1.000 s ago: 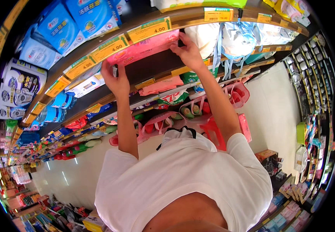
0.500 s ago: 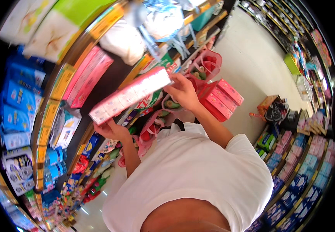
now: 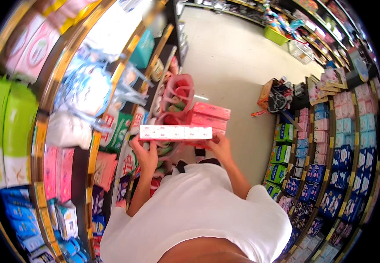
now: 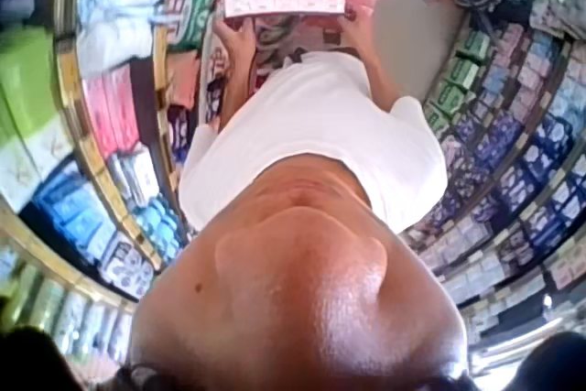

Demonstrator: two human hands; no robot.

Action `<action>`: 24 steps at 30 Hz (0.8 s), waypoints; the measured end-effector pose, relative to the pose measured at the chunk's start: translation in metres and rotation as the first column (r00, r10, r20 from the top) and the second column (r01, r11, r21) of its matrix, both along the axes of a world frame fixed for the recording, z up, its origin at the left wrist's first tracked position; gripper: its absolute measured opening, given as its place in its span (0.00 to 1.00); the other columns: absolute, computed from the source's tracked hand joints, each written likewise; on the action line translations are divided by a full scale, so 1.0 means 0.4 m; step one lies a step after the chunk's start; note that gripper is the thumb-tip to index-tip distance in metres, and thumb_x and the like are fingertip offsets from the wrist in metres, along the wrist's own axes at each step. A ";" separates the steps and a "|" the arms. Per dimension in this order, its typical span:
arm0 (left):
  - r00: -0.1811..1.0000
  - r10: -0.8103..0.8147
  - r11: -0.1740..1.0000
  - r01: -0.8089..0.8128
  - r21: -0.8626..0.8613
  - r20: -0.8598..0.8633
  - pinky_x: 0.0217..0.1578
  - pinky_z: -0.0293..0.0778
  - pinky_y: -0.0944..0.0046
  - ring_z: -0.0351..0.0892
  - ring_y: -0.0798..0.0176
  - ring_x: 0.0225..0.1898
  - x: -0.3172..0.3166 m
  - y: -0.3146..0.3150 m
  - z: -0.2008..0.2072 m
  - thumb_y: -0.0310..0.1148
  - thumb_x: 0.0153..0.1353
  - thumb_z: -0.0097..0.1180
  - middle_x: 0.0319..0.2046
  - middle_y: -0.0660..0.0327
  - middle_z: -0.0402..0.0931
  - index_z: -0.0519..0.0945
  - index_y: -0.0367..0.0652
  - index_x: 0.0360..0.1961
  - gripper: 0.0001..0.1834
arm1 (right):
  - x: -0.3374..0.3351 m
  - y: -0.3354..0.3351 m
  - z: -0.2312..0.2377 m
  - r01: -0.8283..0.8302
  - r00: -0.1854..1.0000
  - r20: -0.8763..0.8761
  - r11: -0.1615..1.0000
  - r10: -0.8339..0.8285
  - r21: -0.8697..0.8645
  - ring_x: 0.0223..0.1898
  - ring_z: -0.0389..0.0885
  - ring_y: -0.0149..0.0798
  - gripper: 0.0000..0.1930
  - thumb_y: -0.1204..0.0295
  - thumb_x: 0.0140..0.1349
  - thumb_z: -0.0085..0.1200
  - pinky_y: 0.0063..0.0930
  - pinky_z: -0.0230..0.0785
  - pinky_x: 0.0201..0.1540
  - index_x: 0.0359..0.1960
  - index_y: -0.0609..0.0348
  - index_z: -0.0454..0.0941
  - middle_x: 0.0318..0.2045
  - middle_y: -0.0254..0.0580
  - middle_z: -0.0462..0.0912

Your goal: The person takes packs of tissues from a stool and places them onto a retail shelf, then adjusts the position of several items on the shelf by hand.

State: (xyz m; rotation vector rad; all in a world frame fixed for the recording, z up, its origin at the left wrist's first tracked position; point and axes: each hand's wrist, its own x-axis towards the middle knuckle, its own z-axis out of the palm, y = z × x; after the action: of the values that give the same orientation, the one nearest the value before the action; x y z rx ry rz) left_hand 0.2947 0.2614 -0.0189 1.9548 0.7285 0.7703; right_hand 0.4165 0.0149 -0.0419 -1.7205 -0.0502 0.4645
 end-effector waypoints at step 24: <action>0.657 -0.420 0.889 0.159 -0.429 -0.626 0.45 0.74 0.60 0.78 0.56 0.44 0.449 -0.236 -0.618 0.40 0.48 0.68 0.42 0.50 0.79 0.77 0.32 0.48 0.29 | 0.265 -0.368 -0.556 0.045 0.938 -0.308 0.938 -0.158 -0.343 0.24 0.77 0.30 0.20 0.66 0.56 0.59 0.24 0.69 0.27 0.46 0.66 0.78 0.31 0.40 0.83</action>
State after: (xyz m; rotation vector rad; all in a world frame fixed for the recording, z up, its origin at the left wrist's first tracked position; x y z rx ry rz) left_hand 0.4742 0.1669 -0.2660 1.9483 0.8748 -0.3541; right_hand 0.5225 -0.1324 -0.2641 -1.9385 0.3810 0.7106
